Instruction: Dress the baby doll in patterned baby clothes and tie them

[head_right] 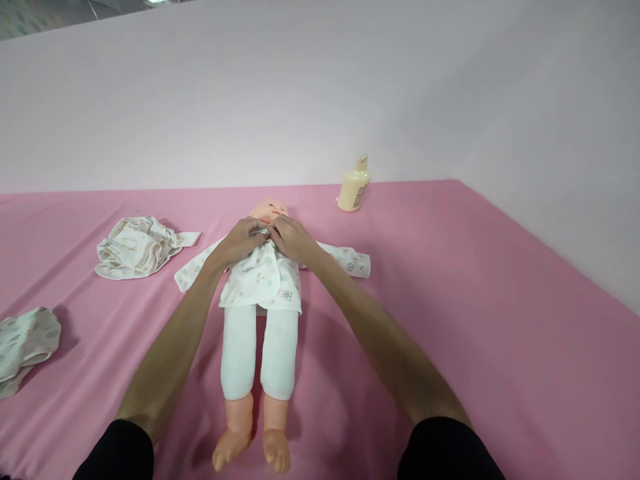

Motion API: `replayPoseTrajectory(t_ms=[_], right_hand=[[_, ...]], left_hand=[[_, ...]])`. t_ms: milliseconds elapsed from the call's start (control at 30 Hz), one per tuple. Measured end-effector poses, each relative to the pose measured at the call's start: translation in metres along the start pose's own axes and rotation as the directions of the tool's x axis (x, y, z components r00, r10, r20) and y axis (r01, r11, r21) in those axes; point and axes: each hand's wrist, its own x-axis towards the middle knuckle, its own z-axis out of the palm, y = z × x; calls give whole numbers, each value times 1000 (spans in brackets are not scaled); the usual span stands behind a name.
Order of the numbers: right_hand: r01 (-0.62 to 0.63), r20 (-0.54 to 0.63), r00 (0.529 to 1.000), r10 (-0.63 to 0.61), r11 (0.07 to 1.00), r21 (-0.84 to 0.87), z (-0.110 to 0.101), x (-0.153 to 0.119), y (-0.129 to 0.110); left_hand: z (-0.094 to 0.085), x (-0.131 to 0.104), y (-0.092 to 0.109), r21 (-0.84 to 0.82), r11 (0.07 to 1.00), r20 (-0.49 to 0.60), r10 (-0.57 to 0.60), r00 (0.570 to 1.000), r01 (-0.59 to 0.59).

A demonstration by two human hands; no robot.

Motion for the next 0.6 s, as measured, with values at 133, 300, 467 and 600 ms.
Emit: replayPoseTrajectory(t_ms=[133, 300, 467, 600], right_hand=[[84, 52, 996, -77, 983, -164, 0, 0, 0], [30, 89, 996, -21, 995, -97, -9, 2, -3], [-99, 123, 989, 83, 987, 129, -17, 4, -6], [-261, 166, 961, 220, 922, 285, -18, 4, -4]], left_hand=[[3, 1, 0, 73, 997, -41, 39, 998, -36], [6, 1, 1, 102, 994, -96, 57, 994, -47], [8, 1, 2, 90, 996, -144, 33, 989, -20], [9, 0, 4, 89, 996, -143, 23, 990, -10]])
